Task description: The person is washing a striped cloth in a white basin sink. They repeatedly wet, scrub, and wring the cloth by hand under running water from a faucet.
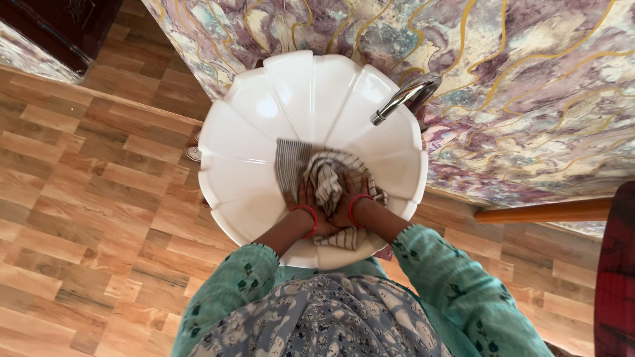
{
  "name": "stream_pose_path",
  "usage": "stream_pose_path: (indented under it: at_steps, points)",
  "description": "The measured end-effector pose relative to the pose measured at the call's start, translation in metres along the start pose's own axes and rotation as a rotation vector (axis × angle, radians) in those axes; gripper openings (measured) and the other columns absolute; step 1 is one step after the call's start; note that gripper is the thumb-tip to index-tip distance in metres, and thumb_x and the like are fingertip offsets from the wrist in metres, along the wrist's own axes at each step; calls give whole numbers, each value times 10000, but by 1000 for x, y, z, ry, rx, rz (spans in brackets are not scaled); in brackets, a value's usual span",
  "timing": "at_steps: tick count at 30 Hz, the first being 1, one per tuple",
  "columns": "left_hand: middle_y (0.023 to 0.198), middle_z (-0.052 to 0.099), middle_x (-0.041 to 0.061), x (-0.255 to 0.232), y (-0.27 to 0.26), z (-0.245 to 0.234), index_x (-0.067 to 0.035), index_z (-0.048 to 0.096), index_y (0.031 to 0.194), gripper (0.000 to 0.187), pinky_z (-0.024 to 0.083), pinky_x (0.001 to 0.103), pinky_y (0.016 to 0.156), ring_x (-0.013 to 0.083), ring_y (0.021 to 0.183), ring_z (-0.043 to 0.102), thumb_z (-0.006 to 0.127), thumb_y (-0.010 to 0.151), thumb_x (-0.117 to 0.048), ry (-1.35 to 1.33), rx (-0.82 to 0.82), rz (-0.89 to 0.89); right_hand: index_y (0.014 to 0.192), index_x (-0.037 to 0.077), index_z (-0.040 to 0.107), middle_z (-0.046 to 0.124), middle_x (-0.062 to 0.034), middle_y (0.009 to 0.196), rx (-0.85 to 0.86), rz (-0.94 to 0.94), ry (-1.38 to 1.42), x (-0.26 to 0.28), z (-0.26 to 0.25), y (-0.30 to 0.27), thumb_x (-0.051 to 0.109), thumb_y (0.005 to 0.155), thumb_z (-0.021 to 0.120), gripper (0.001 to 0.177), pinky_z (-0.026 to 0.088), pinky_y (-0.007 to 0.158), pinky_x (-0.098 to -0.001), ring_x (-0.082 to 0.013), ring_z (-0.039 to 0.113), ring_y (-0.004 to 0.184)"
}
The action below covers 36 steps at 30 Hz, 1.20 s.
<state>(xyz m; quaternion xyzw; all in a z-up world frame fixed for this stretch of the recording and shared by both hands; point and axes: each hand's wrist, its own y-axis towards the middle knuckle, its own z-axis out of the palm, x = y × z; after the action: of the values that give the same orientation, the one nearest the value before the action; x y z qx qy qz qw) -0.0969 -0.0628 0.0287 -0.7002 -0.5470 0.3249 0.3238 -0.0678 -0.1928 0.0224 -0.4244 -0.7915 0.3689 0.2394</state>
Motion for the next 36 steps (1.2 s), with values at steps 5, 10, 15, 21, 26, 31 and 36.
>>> stream_pose_path:
  at_steps: [5,10,15,21,26,31,36]
  points:
    - [1739,-54,79,-49,-2,10,-321,86,1662,1109,-172,727,1207,487,1559,-219,262,747,-923,-82,45,198,1607,283,348,251,-10,1666,-10,-107,-12,-33,-2,-52,568,838,541,842,-32,1241,-716,-371,-25,1598]
    - [1723,-102,127,-72,12,8,-290,58,1661,1207,-125,715,1176,482,1536,-213,330,700,-967,-171,-56,189,1306,194,755,17,-70,1798,-47,67,-173,-54,-15,-81,550,831,610,611,-108,1223,-667,-435,-134,1615]
    - [1716,-152,155,-67,37,-9,-263,18,1655,1218,-101,743,1147,484,1528,-245,334,713,-969,-75,-162,62,1577,193,355,-31,-88,1737,-204,119,-92,-67,-9,-36,550,742,647,954,-121,1154,-721,-458,-159,1553]
    - [1719,-145,145,-46,55,-30,-274,-2,1658,1249,-84,725,1165,446,1543,-205,390,701,-975,-6,-255,-16,1646,198,163,-50,-109,1709,-308,135,-119,-78,-9,30,603,822,519,985,-122,1120,-757,-473,-165,1528]
    - [1723,-140,160,-42,59,-24,-271,14,1659,1207,-70,710,1174,427,1550,-191,419,738,-938,-3,-237,-28,1636,204,185,-96,-119,1755,-227,159,-172,-70,-8,17,661,889,448,915,-96,1138,-765,-470,-173,1563]
    - [1727,-151,136,-31,31,4,-278,54,1651,1056,-63,707,1186,435,1558,-226,397,816,-826,-17,-99,66,1656,245,85,-131,-160,1717,-147,89,-17,-36,11,-11,696,830,493,1026,-92,1125,-765,-451,-209,1529]
    - [1734,-57,110,-15,-8,35,-286,81,1667,1027,-45,752,1190,479,1563,-176,388,814,-770,19,100,122,1653,250,110,-66,-127,1732,59,-127,33,-4,23,-25,699,857,425,967,-87,1175,-752,-448,-224,1552]
